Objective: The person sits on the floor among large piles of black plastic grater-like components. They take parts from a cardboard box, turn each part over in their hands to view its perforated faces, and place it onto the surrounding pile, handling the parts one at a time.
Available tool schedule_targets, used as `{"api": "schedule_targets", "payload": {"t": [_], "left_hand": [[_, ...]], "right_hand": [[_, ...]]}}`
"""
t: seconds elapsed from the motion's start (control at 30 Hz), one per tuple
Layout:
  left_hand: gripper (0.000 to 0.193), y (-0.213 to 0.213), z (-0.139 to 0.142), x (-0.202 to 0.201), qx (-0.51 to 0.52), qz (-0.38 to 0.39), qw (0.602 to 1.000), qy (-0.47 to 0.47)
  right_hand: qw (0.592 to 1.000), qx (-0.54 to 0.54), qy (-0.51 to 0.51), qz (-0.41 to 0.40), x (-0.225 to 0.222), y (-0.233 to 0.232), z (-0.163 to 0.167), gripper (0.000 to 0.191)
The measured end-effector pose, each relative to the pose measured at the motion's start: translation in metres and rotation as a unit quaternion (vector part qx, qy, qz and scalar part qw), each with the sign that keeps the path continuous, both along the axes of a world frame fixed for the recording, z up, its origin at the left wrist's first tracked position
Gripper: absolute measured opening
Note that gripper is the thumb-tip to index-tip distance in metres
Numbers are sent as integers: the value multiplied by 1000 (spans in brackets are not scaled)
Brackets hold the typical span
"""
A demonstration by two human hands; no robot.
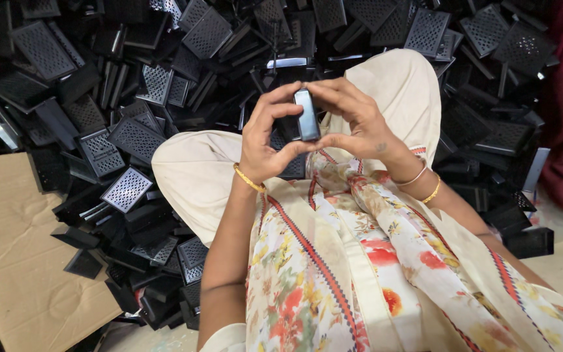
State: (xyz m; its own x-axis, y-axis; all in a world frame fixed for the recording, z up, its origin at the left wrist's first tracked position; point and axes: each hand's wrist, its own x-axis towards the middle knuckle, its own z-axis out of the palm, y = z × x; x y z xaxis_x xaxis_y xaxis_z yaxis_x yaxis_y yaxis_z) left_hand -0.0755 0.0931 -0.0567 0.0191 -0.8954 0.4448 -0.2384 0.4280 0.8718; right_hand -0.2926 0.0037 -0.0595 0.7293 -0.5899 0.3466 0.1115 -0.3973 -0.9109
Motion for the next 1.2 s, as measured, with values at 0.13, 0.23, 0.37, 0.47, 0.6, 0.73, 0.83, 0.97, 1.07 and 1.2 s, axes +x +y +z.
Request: {"api": "schedule_targets", "payload": {"t": [0.13, 0.23, 0.37, 0.47, 0.6, 0.73, 0.83, 0.97, 1.07, 1.2], "left_hand": [[70, -1, 3, -4, -14, -2, 999, -45], [73, 0, -1, -16, -57, 36, 993, -93], [46, 6, -11, -24, -37, 149, 983, -105], [36, 12, -20, -23, 1, 194, 979, -70], [33, 19, -31, -11, 49, 134, 990, 8], [44, 24, -53, 1, 168, 110, 977, 66], [51, 31, -80, 25, 304, 108, 945, -55], [28, 39, -130, 36, 216, 9, 954, -207], [17, 32, -162, 45, 184, 68, 966, -166], [14, -2, -186, 69, 227, 225, 920, -227]], "right_hand": [[958, 253, -132, -21, 13, 9, -21, 77], [864, 448, -219, -69, 16, 5, -31, 60], [829, 515, -210, -52, 10, -3, -38, 53], [886, 433, -156, -45, 7, -2, -47, 49], [955, 277, -58, -92, 1, -3, -62, 37], [969, 218, 96, -71, -1, -15, -70, 38], [983, 113, 144, -32, 2, -34, -76, 70], [968, 53, 226, -98, 20, -58, -103, 58], [956, -35, 277, -88, 35, -73, -134, 46], [926, -148, 335, -86, 59, -84, -169, 44]]}}
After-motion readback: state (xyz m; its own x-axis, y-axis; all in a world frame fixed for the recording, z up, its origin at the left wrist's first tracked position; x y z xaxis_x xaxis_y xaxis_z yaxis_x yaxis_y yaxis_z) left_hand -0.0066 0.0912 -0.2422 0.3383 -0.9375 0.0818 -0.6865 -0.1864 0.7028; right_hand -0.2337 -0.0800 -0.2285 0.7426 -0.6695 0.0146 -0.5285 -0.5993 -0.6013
